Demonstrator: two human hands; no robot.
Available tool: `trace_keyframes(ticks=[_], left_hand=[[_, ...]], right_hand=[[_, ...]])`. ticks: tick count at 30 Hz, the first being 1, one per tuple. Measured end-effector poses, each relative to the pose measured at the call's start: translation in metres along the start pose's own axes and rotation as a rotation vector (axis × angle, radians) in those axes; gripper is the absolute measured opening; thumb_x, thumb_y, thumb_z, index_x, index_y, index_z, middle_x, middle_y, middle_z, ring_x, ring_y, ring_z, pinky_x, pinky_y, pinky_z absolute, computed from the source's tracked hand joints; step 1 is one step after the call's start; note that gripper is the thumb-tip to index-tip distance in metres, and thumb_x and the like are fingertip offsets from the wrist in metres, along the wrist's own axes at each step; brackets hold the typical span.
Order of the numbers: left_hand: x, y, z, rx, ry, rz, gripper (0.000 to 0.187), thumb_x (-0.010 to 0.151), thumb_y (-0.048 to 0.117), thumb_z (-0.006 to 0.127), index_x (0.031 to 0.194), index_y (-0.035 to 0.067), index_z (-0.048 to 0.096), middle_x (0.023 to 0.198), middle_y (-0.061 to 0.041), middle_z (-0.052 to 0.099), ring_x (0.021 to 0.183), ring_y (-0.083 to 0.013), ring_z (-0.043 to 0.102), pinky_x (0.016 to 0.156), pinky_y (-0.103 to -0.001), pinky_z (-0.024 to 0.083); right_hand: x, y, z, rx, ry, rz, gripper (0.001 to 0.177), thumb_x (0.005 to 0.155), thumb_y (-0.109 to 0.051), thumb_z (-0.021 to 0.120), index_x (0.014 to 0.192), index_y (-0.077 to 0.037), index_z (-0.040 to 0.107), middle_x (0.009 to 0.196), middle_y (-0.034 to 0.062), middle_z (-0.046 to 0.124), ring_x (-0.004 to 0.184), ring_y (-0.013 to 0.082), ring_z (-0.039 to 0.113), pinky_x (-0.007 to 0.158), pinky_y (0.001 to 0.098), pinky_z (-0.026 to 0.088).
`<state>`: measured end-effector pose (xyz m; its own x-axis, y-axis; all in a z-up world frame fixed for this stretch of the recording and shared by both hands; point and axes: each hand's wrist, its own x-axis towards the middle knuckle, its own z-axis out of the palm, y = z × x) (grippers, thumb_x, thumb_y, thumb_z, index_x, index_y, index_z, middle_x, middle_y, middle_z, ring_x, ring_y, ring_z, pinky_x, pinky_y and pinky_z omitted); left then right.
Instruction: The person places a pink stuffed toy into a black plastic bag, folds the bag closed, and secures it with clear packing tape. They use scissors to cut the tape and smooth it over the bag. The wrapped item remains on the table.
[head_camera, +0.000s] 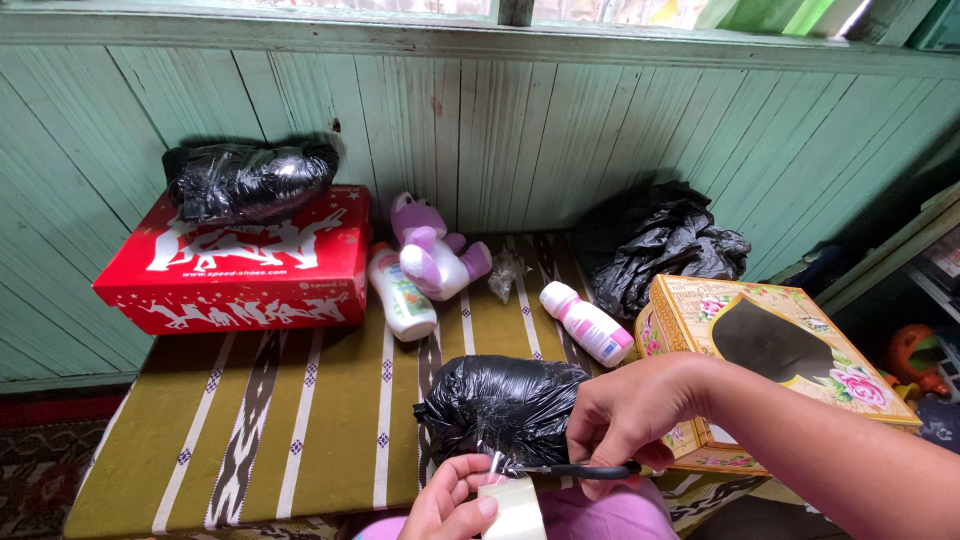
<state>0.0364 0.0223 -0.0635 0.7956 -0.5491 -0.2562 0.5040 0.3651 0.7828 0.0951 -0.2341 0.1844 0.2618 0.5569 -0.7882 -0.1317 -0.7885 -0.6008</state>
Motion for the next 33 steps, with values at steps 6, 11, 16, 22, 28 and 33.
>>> trace_keyframes(ticks=[6, 11, 16, 22, 28, 33], left_hand=[[-0.002, 0.005, 0.004, 0.02, -0.01, -0.016, 0.075, 0.076, 0.02, 0.075, 0.141, 0.001, 0.044, 0.127, -0.018, 0.064, 0.123, -0.0229, 0.064, 0.111, -0.039, 0.047], [-0.004, 0.007, 0.006, 0.03, -0.018, -0.028, 0.078, 0.074, 0.018, 0.078, 0.141, 0.0, 0.044, 0.127, -0.017, 0.065, 0.123, -0.0233, 0.063, 0.114, -0.039, 0.045], [-0.005, 0.007, 0.008, 0.058, -0.019, -0.016, 0.079, 0.074, 0.018, 0.08, 0.141, 0.0, 0.043, 0.128, -0.018, 0.066, 0.124, -0.0237, 0.065, 0.114, -0.039, 0.045], [-0.003, 0.003, 0.005, 0.053, -0.036, 0.001, 0.08, 0.073, 0.015, 0.081, 0.141, -0.001, 0.042, 0.128, -0.018, 0.067, 0.124, -0.0233, 0.065, 0.114, -0.039, 0.045], [-0.004, 0.003, 0.007, 0.078, -0.041, 0.009, 0.074, 0.074, 0.012, 0.082, 0.139, 0.002, 0.049, 0.125, -0.015, 0.07, 0.122, -0.0224, 0.067, 0.113, -0.039, 0.048], [-0.007, 0.008, 0.01, 0.063, -0.073, -0.042, 0.049, 0.08, 0.007, 0.079, 0.125, -0.004, 0.062, 0.118, -0.014, 0.074, 0.116, -0.023, 0.071, 0.109, -0.04, 0.052]], right_hand=[[0.004, 0.016, -0.01, 0.019, -0.069, -0.079, 0.034, 0.089, -0.024, 0.079, 0.113, 0.001, 0.075, 0.087, 0.0026, 0.076, 0.058, 0.0057, 0.063, 0.046, 0.022, 0.048], [0.006, 0.022, -0.016, 0.047, -0.081, -0.077, 0.037, 0.088, -0.025, 0.081, 0.115, 0.0, 0.075, 0.089, 0.0022, 0.077, 0.061, 0.0042, 0.064, 0.046, 0.0212, 0.047], [0.01, 0.02, -0.014, 0.054, -0.046, -0.039, 0.038, 0.087, -0.026, 0.082, 0.113, 0.001, 0.076, 0.088, 0.0015, 0.077, 0.057, 0.0037, 0.062, 0.045, 0.0203, 0.047], [0.009, 0.016, -0.011, 0.062, -0.073, -0.086, 0.036, 0.087, -0.025, 0.082, 0.114, -0.002, 0.076, 0.087, 0.0009, 0.076, 0.056, 0.0036, 0.061, 0.045, 0.0212, 0.045], [0.013, 0.013, -0.008, 0.006, -0.021, -0.048, 0.037, 0.085, -0.027, 0.082, 0.112, -0.001, 0.077, 0.084, -0.0002, 0.076, 0.053, 0.0036, 0.059, 0.043, 0.0207, 0.044], [0.011, 0.01, -0.009, 0.035, -0.013, -0.061, 0.037, 0.084, -0.027, 0.082, 0.112, -0.003, 0.077, 0.085, -0.0008, 0.078, 0.052, 0.0037, 0.058, 0.043, 0.0209, 0.043]])
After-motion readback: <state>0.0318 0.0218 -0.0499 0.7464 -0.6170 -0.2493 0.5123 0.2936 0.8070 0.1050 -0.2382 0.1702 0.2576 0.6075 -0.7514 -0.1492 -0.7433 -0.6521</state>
